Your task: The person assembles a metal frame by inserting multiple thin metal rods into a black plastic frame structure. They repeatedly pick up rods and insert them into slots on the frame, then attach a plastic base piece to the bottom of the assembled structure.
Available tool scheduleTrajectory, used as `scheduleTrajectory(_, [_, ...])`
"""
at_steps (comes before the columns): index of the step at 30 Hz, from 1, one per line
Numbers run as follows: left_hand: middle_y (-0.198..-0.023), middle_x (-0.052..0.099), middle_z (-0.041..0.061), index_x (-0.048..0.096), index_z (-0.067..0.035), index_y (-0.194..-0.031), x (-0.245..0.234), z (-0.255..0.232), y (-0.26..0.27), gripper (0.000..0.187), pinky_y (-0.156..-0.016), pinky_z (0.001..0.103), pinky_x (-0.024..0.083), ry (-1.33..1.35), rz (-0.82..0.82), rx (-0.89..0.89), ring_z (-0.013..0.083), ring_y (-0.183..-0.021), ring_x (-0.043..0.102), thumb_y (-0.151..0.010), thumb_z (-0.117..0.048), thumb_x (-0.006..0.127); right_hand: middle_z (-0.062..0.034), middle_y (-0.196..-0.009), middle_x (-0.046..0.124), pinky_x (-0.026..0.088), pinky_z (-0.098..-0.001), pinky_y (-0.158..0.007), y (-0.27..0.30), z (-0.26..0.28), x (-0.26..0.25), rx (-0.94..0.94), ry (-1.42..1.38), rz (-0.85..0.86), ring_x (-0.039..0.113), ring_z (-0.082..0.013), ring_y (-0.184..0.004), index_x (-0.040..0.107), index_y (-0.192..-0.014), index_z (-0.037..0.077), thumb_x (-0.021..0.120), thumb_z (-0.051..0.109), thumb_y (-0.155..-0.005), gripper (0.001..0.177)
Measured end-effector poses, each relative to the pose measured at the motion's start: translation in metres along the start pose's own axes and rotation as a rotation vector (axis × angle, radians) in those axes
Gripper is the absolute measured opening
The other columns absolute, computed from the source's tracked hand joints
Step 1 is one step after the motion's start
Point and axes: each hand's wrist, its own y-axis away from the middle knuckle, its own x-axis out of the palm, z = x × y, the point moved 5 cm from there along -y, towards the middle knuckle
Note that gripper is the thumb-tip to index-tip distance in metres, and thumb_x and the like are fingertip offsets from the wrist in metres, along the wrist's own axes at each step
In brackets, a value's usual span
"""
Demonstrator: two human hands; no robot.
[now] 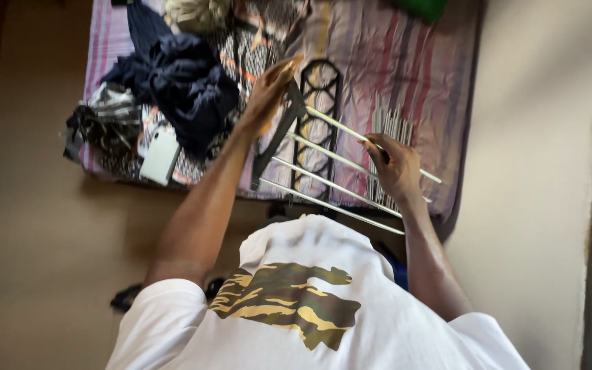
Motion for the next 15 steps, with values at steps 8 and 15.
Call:
scheduleTrajectory(8, [-0.132, 0.059, 0.018, 0.069, -0.013, -0.134, -0.008, -0.008, -0.013, 0.052, -0.11, 0.046, 0.048, -0.46, -0.091, 0.106, 0.0279, -0.125, 0.057, -0.112, -0.05, 0.041, -0.0082, -0.081, 0.075, 0.049, -0.0341, -0.055, -0.004, 0.014, -0.009, 0.072, 0.113, -0.145, 0.067, -0.0182, -0.061, 0.076, -0.113, 0.013, 0.068, 0.032, -0.101, 0.024])
scheduleTrajectory(15, [-0.148, 0.045, 0.027, 0.047, -0.007, -0.152, 0.012, -0.1, 0.03, 0.054, -0.11, 0.059, 0.035, -0.547, 0.227, 0.626, 0.0452, -0.135, 0.037, -0.11, -0.041, 0.048, -0.0047, -0.084, 0.076, 0.049, -0.0346, -0.053, -0.002, 0.015, -0.016, 0.163, 0.093, -0.105, 0.067, -0.0163, -0.059, 0.076, -0.11, 0.014, 0.064, 0.032, -0.102, 0.023])
